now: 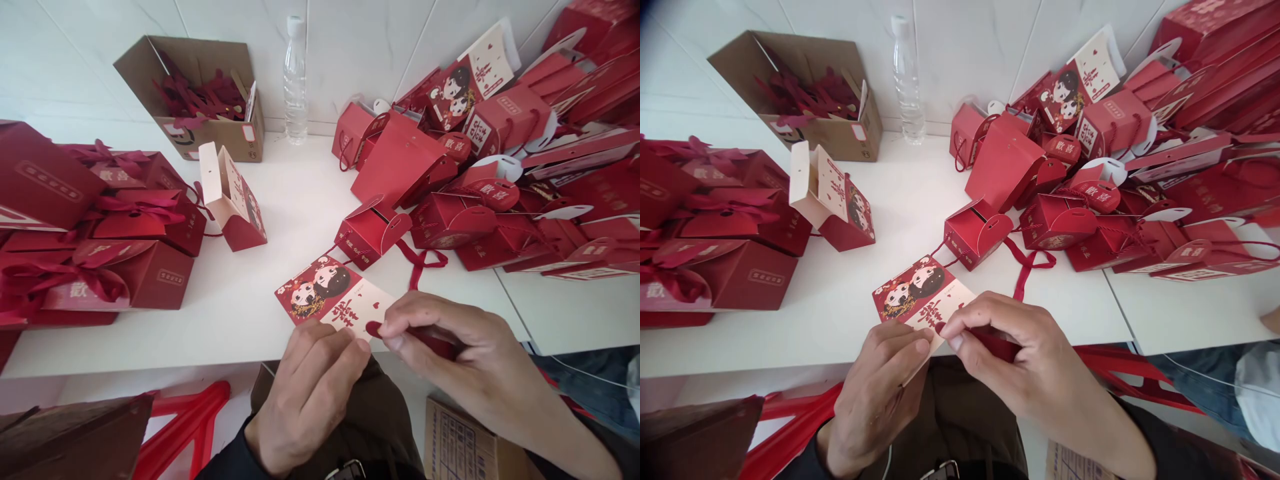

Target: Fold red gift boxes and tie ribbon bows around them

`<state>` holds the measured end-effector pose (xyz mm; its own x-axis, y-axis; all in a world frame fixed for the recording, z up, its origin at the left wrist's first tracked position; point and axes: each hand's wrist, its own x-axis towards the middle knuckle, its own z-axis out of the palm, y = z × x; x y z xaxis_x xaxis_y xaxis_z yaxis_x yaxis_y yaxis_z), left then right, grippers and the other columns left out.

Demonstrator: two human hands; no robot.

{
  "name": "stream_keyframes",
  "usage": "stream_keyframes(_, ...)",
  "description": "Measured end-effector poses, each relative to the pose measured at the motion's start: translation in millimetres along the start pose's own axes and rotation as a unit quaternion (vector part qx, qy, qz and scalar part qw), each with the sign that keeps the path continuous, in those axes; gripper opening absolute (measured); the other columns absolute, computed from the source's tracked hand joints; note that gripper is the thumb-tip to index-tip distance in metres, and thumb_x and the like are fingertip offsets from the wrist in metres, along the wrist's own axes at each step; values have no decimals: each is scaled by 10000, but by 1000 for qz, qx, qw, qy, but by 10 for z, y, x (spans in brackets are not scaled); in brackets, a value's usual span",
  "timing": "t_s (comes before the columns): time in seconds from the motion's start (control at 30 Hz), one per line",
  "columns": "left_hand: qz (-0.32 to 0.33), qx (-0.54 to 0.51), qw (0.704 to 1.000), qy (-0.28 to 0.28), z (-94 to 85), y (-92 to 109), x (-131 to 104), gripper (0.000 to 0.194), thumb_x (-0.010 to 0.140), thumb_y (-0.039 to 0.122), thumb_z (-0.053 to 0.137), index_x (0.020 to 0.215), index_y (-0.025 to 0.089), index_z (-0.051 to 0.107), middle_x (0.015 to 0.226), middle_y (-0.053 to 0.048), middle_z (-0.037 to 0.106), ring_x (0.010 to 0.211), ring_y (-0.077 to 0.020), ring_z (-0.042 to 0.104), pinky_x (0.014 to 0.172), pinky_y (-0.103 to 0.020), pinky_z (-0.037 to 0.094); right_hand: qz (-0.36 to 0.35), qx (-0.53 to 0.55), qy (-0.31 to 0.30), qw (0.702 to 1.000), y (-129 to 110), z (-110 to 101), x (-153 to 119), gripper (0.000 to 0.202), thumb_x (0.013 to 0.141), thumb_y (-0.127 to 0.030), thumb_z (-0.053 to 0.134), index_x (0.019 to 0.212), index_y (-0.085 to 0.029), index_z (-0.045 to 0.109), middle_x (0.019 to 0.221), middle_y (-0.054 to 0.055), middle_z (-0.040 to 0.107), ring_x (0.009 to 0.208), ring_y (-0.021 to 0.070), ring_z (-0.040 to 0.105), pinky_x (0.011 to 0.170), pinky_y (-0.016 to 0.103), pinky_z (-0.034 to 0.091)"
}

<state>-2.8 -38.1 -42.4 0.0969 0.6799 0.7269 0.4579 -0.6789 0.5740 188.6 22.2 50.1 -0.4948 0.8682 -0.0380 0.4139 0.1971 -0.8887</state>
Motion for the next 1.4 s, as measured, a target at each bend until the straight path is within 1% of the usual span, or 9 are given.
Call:
stream_keyframes(0.1, 12, 9, 1000, 3, -11, -6, 16, 500, 858, -89, 670, 1329, 55, 579, 1103, -144, 721, 1015, -211, 635, 854, -405, 567, 85, 52, -39, 994, -21, -59, 92, 104, 989, -361, 673, 959, -307, 756, 764, -43, 685, 548, 74, 593, 507, 163, 521)
stream_keyframes(0.2, 24, 20, 999, -9, -37, -5, 51, 457, 834, -106, 681, 1268, 24, 626, 1092, -150, 707, 1004, -221, 627, 849, -407, 563, 138, 96, -84, 982, -45, -110, 180, 153, 981, -407, 676, 995, -294, 779, 658, -49, 642, 512, 72, 576, 461, 140, 518)
stream_keyframes(0.43, 24, 36, 998, -41, -92, -3, 91, 399, 862, -127, 623, 1241, -14, 679, 1104, -153, 681, 1027, -228, 608, 864, -404, 537, 174, 161, -150, 960, -137, -225, 375, 162, 947, -375, 707, 966, -238, 791, 640, -36, 691, 437, 71, 605, 414, 153, 504)
stream_keyframes(0.53, 19, 37, 998, -47, -102, -6, 82, 421, 869, -127, 609, 1268, -7, 672, 1127, -152, 676, 1050, -233, 603, 879, -411, 537, 165, 134, -171, 962, -154, -270, 422, 192, 908, -355, 740, 1046, -234, 794, 762, -9, 747, 456, 80, 623, 414, 177, 512)
stream_keyframes(0.73, 21, 44, 998, -41, -103, -13, 90, 412, 886, -106, 603, 1277, 7, 664, 1109, -144, 675, 1033, -226, 602, 848, -401, 552, 92, -60, -132, 985, -159, -286, 422, 160, 908, -308, 689, 1017, -269, 799, 586, -57, 669, 423, 110, 608, 394, 211, 439)
stream_keyframes(0.87, 20, 42, 998, -36, -92, -22, 93, 408, 871, -114, 618, 1259, 1, 671, 1097, -146, 683, 1028, -227, 609, 846, -403, 557, -35, -184, -87, 978, -181, -260, 445, 158, 960, -303, 643, 929, -255, 791, 876, 5, 781, 759, 176, 706, 648, 291, 523)
stream_keyframes(0.97, 17, 37, 999, -29, -86, -24, 79, 401, 858, -129, 622, 1232, 4, 677, 1104, -154, 701, 1040, -230, 623, 864, -412, 562, -93, -217, -103, 966, -188, -232, 483, 202, 1009, -291, 603, 920, -237, 777, 980, 28, 743, 863, 174, 684, 755, 311, 518)
stream_keyframes(1.2, 8, 31, 999, 11, -67, -18, 90, 301, 840, -118, 665, 1104, 27, 672, 1027, -144, 726, 982, -211, 651, 822, -384, 578, -215, -243, -171, 930, -116, -163, 553, 271, 1071, -228, 506, 965, -192, 753, 935, 47, 738, 878, 183, 683, 758, 302, 535)
stream_keyframes(1.4, -8, 21, 1000, 10, -71, -13, 93, 309, 878, -81, 645, 1136, 87, 671, 1030, -123, 738, 971, -199, 659, 801, -367, 590, -241, -259, -209, 912, -150, -202, 593, 312, 1083, -213, 461, 1002, -194, 762, 928, 51, 742, 855, 188, 700, 760, 311, 557)
